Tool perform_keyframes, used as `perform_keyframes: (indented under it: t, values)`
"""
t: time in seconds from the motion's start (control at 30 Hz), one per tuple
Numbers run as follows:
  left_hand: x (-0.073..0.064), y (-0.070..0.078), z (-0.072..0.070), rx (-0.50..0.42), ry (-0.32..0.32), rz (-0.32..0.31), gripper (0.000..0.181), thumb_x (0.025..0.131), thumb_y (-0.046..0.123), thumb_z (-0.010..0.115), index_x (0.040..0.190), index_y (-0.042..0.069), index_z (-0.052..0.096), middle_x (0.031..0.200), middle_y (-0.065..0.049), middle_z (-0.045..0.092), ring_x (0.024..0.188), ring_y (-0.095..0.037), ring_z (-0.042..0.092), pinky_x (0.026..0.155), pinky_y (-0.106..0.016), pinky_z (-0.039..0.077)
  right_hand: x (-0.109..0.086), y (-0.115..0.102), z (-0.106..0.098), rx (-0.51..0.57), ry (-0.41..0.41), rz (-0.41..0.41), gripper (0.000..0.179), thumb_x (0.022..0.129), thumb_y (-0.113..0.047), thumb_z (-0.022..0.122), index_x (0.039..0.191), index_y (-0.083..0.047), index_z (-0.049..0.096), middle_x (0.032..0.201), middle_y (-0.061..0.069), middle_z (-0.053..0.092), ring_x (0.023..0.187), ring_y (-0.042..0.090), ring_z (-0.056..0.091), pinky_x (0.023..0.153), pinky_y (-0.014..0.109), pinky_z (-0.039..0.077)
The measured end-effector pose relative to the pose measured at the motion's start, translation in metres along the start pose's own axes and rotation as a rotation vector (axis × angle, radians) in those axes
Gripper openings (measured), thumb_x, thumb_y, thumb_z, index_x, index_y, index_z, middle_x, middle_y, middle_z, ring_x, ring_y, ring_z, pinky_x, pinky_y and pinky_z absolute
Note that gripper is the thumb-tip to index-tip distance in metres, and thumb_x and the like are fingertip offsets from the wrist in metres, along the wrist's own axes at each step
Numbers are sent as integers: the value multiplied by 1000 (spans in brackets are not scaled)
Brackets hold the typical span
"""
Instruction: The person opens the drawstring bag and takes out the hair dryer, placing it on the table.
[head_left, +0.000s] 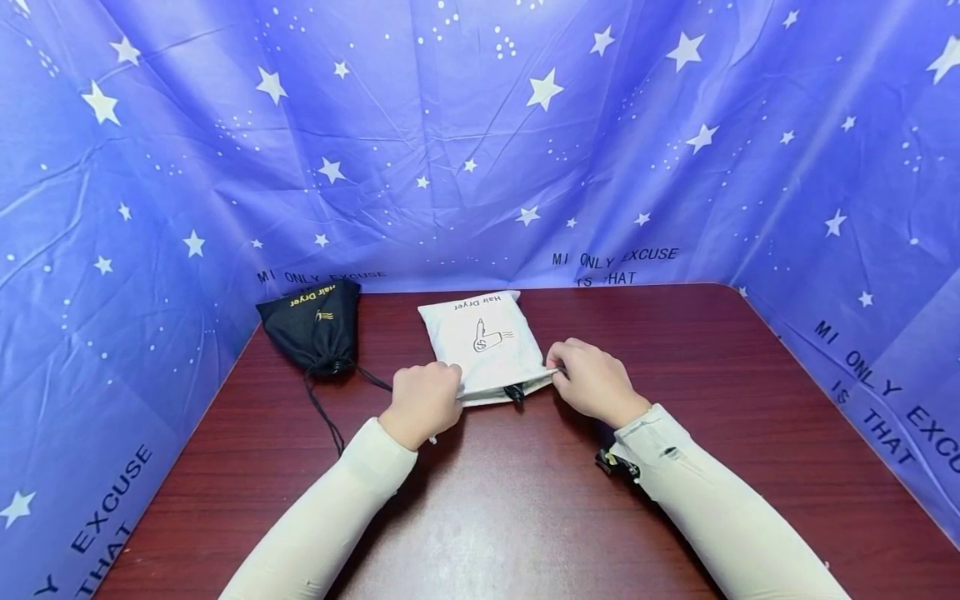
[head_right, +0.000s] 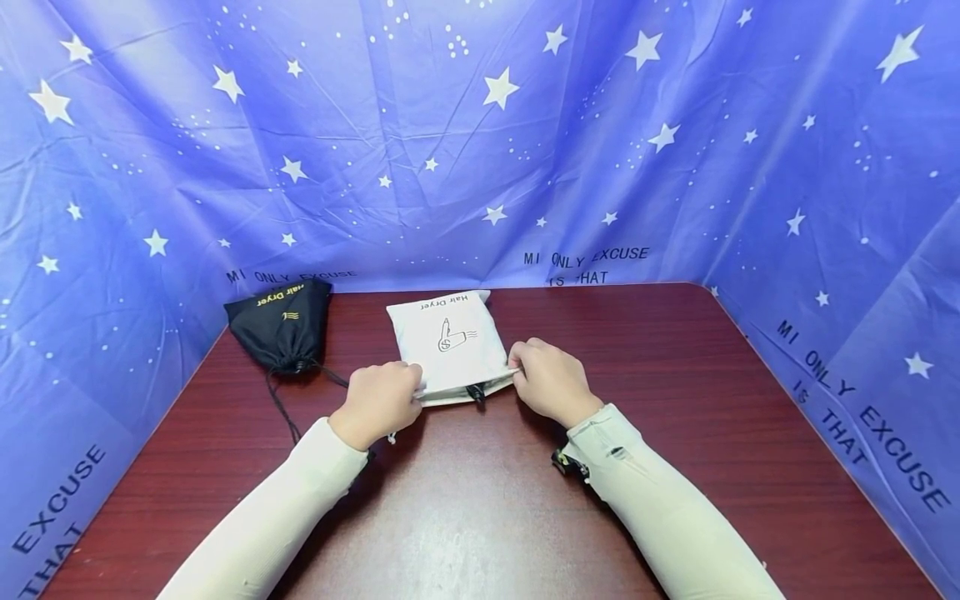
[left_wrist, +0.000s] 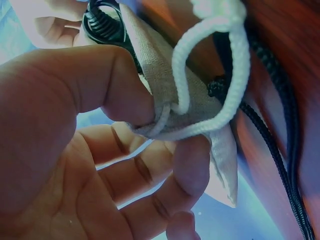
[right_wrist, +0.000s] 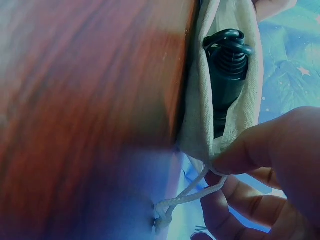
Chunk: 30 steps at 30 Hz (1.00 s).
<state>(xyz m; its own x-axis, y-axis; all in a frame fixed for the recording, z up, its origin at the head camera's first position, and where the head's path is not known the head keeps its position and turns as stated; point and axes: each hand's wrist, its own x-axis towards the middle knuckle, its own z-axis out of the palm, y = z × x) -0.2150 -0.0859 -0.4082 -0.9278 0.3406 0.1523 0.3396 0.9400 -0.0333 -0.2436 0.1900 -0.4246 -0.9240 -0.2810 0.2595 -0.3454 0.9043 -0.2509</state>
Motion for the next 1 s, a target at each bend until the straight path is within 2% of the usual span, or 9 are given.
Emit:
perform_keyframes:
  t: [0.23,0.57,0.8,1.0]
  values:
    - [1,2,0,-7,-45,-7,17,81,23,77,78,16,61,77,0,65,71,-32,68,53,-52,50,0,1,1,-2,2,7,15,85,-13,69,87,-27,64,89,-6,61,75,21,61,54,43,45]
    - [0,3,1,4,-72,-1,19,80,24,78,78,14,62,75,-1,64,69,-30,67,51,-52,50,0,3,2,-14,-24,-3,16,83,-12,70,88,-27,66,90,-6,62,77,20,61,59,43,48]
    - [1,2,3,23,-60,7,26,78,32,82,76,16,62,75,-1,65,70,-30,68,52,-52,50,-1,5,5,1,-50,-34,16,81,-13,72,87,-25,64,87,-6,61,74,18,58,61,39,47]
    - [0,2,3,32,-30,21,27,80,35,81,74,16,62,74,-1,65,67,-30,68,51,-50,49,0,7,7,0,-53,-56,16,78,-22,77,84,-26,62,83,-7,57,71,16,56,60,38,46]
